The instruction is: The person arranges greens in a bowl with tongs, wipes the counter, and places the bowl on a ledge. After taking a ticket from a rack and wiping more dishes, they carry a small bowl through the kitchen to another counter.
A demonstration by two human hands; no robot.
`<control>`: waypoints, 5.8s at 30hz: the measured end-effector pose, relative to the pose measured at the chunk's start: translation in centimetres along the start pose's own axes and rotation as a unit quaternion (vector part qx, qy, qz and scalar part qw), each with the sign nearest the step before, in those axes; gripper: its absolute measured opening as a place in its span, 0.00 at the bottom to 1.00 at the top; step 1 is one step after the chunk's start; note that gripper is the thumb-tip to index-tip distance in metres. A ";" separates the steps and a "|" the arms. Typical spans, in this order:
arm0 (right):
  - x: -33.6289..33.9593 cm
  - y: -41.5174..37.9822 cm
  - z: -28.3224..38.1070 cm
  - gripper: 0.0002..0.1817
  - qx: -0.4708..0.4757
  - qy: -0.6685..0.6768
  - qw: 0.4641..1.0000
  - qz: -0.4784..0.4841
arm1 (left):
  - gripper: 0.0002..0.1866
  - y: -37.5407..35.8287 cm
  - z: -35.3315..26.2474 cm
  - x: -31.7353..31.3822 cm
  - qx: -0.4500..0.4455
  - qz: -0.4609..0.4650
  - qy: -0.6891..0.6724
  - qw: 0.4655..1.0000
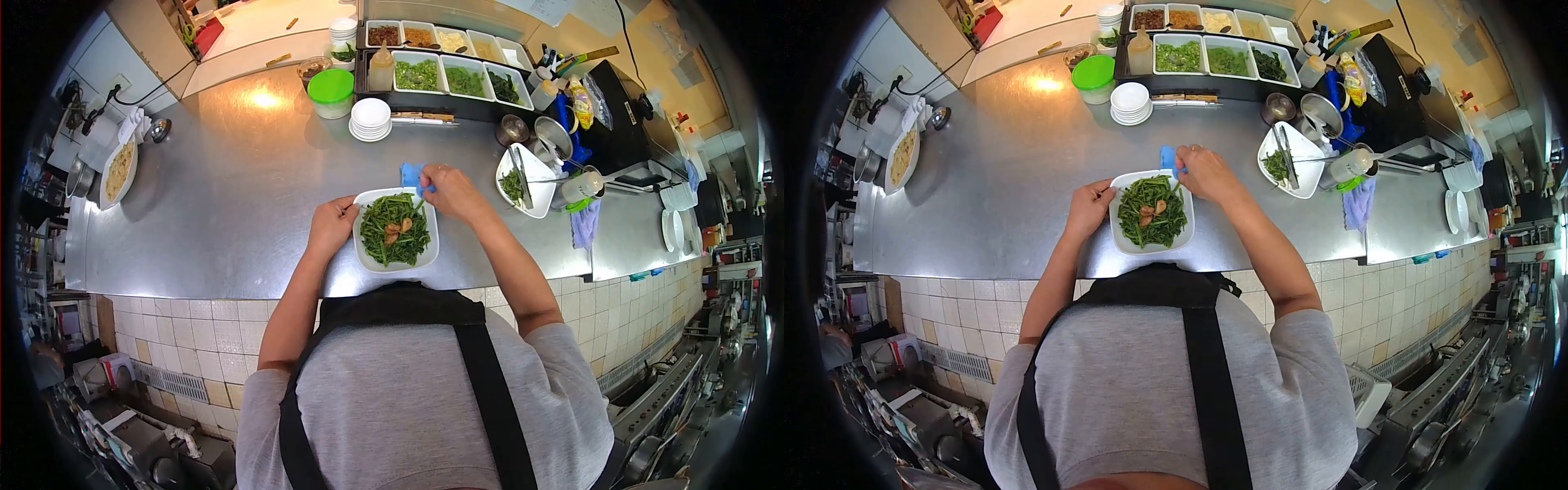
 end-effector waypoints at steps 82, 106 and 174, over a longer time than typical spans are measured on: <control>-0.7 -4.3 -1.5 0.10 -0.089 0.063 0.992 0.066 | 0.13 -2.2 0.0 0.3 -0.034 -0.037 0.026 0.998; -2.4 -5.2 2.7 0.07 0.100 0.037 0.992 0.071 | 0.13 -2.9 2.3 1.9 -0.008 -0.130 -0.027 0.991; 2.0 -2.4 11.7 0.21 -0.156 -0.167 0.962 -0.147 | 0.15 1.3 19.2 32.1 0.126 -0.210 -0.406 0.881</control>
Point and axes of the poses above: each hand's wrist, its own y-axis towards the middle knuckle, its own x-axis out of the back of the hand, z = x × y, the point moved 10 cm from there along y, towards the middle knuckle, and after that the axes turned 6 degrees about x, right-handed, at the moved point
